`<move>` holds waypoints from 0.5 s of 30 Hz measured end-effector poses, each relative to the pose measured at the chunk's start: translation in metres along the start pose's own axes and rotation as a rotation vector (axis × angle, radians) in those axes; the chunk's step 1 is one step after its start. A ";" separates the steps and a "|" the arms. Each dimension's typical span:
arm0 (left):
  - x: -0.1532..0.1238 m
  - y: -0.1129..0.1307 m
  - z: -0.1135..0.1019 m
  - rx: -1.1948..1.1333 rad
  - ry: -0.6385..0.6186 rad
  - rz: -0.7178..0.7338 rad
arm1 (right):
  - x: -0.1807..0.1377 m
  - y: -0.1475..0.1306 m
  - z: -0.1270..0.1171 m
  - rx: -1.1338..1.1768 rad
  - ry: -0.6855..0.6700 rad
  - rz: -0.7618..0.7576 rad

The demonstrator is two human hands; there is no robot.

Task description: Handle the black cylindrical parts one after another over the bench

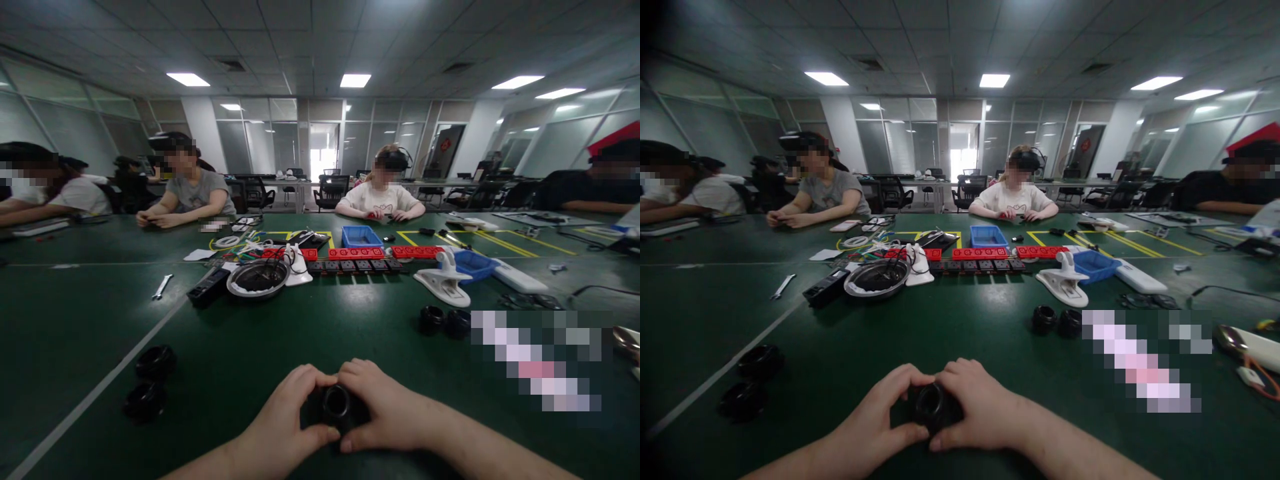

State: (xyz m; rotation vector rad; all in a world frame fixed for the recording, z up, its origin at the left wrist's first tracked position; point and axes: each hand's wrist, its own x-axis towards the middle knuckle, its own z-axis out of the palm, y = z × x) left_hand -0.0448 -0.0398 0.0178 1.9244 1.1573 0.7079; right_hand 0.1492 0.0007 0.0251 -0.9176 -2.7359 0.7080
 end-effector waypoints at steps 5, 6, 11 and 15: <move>0.001 0.000 -0.005 -0.024 -0.067 -0.019 | 0.001 0.014 -0.008 0.092 -0.082 -0.106; 0.001 0.001 -0.004 -0.027 -0.068 -0.018 | 0.002 0.015 -0.007 0.092 -0.072 -0.096; 0.001 0.002 0.002 0.021 0.001 -0.043 | 0.005 0.005 0.010 -0.044 0.027 0.104; 0.001 0.000 0.006 0.077 0.090 -0.079 | 0.005 -0.010 0.018 -0.252 0.151 0.216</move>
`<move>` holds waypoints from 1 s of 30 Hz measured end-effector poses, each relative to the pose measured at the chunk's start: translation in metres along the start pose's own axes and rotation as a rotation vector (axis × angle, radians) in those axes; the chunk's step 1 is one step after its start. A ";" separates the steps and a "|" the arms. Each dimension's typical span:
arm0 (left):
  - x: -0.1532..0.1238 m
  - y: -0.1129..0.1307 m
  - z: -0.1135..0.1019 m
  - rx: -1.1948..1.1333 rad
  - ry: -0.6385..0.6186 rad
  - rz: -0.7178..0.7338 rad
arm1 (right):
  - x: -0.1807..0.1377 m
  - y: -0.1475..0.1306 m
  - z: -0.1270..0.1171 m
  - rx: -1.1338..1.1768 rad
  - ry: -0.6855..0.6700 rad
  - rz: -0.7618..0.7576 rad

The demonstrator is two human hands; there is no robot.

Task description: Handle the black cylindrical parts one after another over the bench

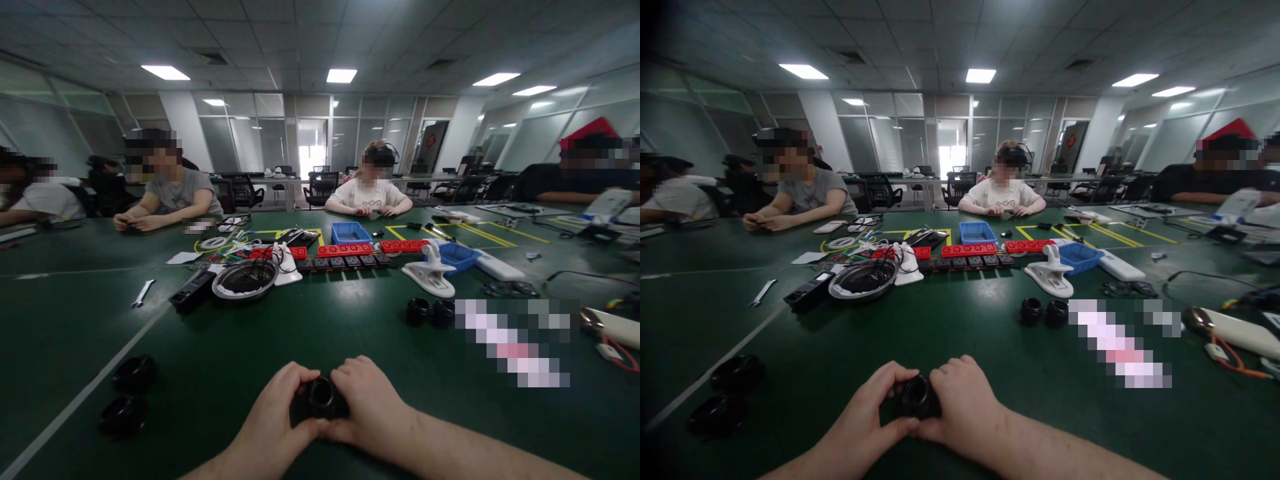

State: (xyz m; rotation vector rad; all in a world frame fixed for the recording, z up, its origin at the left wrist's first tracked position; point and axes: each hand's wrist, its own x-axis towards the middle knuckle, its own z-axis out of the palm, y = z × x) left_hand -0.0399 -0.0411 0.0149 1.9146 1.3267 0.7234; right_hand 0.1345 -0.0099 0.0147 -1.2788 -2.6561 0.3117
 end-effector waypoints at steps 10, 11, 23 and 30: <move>0.006 -0.003 -0.012 -0.051 -0.172 0.003 | 0.000 0.021 -0.022 0.332 -0.173 -0.252; 0.006 -0.002 -0.013 -0.048 -0.183 0.005 | 0.001 0.024 -0.022 0.343 -0.190 -0.270; -0.002 -0.003 0.004 0.027 -0.030 -0.017 | 0.001 0.003 -0.002 0.008 -0.035 -0.031; 0.001 0.001 -0.010 -0.028 -0.145 0.065 | 0.000 0.015 -0.015 0.157 -0.061 -0.192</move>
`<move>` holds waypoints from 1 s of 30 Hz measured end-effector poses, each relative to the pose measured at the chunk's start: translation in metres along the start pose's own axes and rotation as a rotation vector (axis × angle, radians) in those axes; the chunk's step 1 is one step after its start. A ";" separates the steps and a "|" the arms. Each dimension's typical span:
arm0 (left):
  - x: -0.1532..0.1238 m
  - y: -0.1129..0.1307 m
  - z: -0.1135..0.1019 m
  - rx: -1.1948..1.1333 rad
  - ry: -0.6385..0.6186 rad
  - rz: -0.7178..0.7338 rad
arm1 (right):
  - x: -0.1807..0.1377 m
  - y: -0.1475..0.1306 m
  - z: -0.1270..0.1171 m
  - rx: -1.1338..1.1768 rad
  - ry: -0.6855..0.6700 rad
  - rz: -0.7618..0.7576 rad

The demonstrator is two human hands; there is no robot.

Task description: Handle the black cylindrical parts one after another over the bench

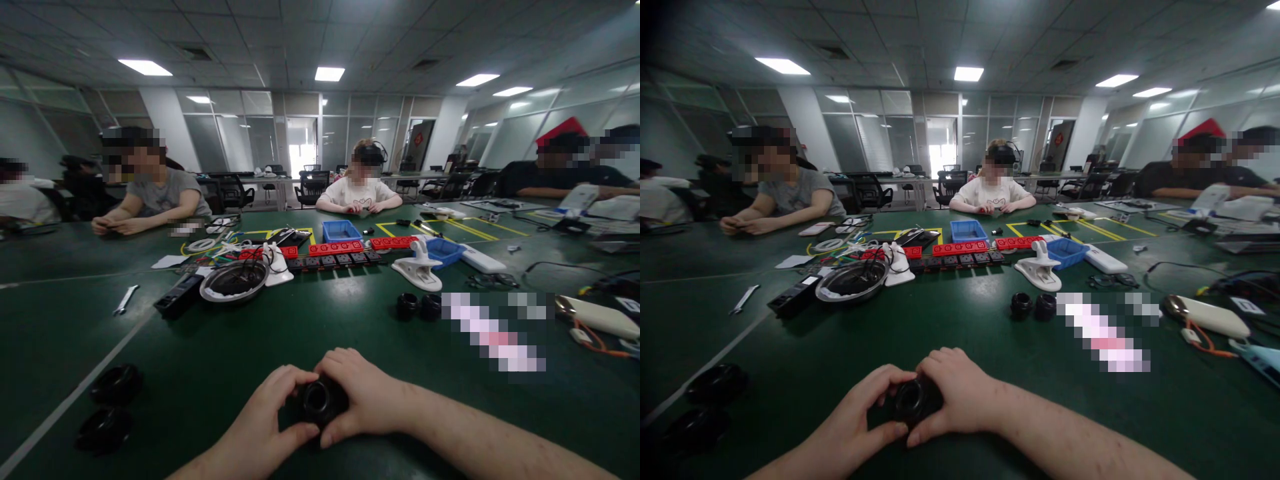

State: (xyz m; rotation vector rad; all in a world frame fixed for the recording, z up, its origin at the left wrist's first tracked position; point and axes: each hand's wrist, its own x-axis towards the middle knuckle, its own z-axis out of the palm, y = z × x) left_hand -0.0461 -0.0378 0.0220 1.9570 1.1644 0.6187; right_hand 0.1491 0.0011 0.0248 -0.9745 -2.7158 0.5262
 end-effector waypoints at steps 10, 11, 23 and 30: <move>0.001 -0.003 0.008 -0.043 0.056 -0.022 | 0.003 0.003 0.003 0.042 -0.072 0.041; 0.000 -0.004 0.011 -0.038 0.076 -0.036 | 0.004 -0.001 0.007 -0.021 -0.036 0.084; 0.002 -0.006 -0.009 -0.096 -0.083 0.072 | -0.001 0.001 -0.011 0.160 -0.106 -0.020; 0.002 0.000 -0.001 -0.113 -0.049 0.004 | 0.003 -0.002 -0.004 0.058 -0.184 0.066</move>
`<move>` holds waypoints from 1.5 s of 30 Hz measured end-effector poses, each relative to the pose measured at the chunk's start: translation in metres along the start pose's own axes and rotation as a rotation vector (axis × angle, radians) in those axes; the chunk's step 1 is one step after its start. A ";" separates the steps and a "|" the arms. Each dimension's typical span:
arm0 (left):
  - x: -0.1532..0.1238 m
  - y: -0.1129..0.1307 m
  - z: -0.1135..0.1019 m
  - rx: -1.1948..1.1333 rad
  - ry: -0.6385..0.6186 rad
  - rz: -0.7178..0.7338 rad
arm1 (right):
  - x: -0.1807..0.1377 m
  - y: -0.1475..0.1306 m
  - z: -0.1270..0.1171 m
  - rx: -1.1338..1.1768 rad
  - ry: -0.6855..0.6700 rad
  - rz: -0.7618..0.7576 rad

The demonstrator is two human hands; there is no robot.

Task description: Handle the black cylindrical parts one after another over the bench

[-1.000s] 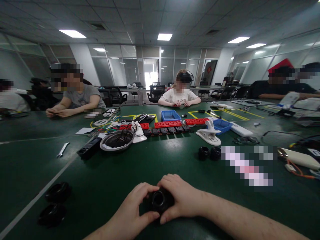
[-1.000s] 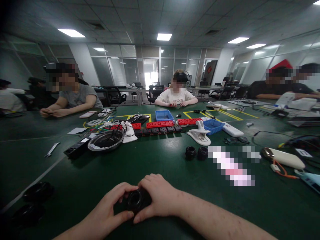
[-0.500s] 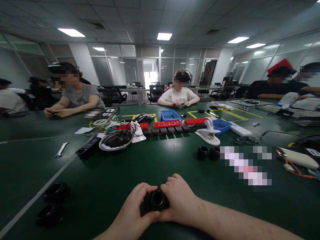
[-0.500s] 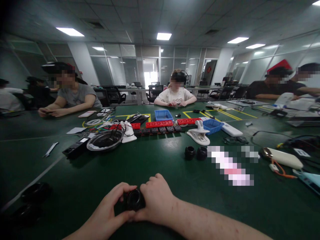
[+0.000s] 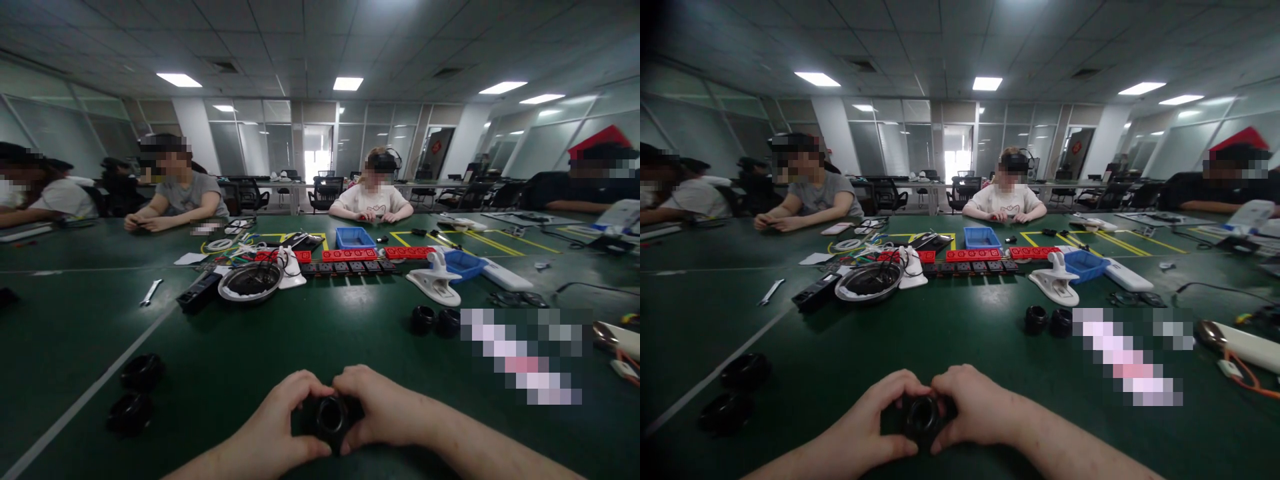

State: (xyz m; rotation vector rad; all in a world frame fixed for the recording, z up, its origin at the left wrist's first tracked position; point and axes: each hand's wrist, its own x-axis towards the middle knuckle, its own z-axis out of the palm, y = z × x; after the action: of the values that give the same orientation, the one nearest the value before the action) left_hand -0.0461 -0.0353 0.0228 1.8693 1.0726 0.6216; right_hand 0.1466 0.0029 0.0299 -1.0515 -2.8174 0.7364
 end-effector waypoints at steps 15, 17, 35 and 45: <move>-0.002 -0.003 -0.007 0.048 -0.016 0.090 | -0.006 0.009 -0.006 0.095 0.010 -0.159; -0.001 -0.002 -0.006 0.052 -0.006 0.090 | -0.005 0.011 -0.007 0.089 -0.025 -0.159; -0.002 -0.007 0.003 0.046 0.162 -0.015 | -0.005 0.009 -0.004 0.135 0.065 -0.033; 0.002 -0.004 0.002 0.101 0.114 -0.047 | 0.000 0.009 -0.007 0.090 0.008 -0.036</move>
State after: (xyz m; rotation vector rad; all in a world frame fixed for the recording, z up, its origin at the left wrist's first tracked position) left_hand -0.0456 -0.0337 0.0184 1.9082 1.2384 0.6642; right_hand 0.1538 0.0116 0.0319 -0.9849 -2.7599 0.8453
